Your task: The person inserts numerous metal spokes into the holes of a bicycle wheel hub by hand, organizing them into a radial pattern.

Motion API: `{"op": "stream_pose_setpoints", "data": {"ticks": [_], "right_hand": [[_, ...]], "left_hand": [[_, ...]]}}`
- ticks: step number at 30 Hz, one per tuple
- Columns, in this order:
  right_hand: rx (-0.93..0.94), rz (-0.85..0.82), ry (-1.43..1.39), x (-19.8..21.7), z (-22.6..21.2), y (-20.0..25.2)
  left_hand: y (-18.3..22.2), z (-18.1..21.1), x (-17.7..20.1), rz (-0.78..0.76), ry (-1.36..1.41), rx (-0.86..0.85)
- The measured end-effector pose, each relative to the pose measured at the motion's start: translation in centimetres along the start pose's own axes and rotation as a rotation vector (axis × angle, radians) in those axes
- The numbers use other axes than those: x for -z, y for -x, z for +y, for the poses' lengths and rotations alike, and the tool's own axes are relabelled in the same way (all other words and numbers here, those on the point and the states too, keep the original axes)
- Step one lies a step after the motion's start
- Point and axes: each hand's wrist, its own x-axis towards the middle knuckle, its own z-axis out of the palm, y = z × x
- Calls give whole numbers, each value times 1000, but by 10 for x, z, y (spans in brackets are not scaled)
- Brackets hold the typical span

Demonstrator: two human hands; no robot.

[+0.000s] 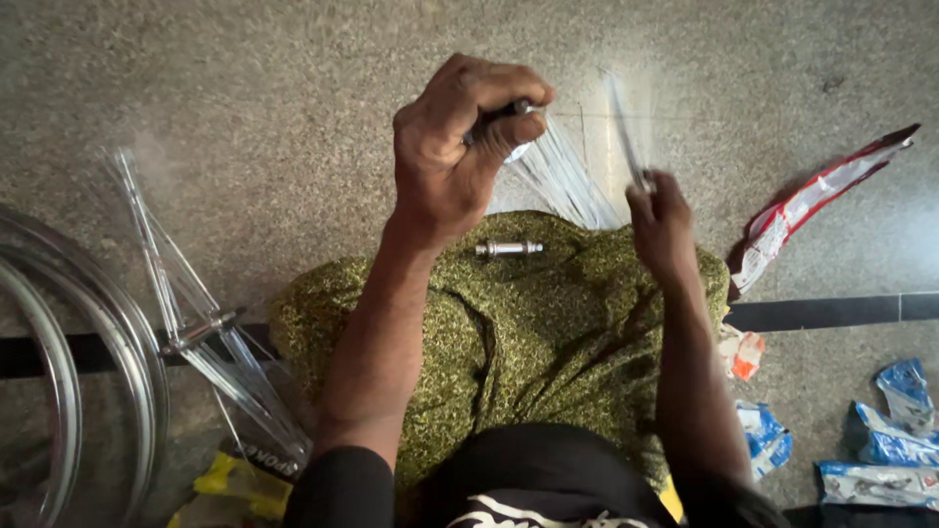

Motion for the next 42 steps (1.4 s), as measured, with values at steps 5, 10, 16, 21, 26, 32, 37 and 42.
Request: {"op": "stream_pose_setpoints", "data": {"ticks": [5, 10, 16, 21, 26, 32, 37, 42], "right_hand": [[93, -41, 360, -42, 3, -70], [160, 4, 485, -78, 49, -81], [103, 145, 289, -71, 47, -80], [-149, 11, 262, -60, 14, -73], [67, 74, -587, -26, -14, -43], [276, -103, -348, -4, -30, 64], [-260, -159, -63, -6, -17, 122], [-115, -73, -726, 2, -14, 142]], "left_hand": [[-1, 0, 5, -4, 42, -12], [-2, -7, 11, 21, 28, 37], [-5, -20, 14, 38, 26, 4], [-1, -16, 16, 29, 11, 41], [-5, -14, 15, 47, 4, 0], [-8, -7, 15, 56, 34, 5], [-4, 0, 10, 19, 21, -46], [-2, 4, 2, -18, -31, -42]]}}
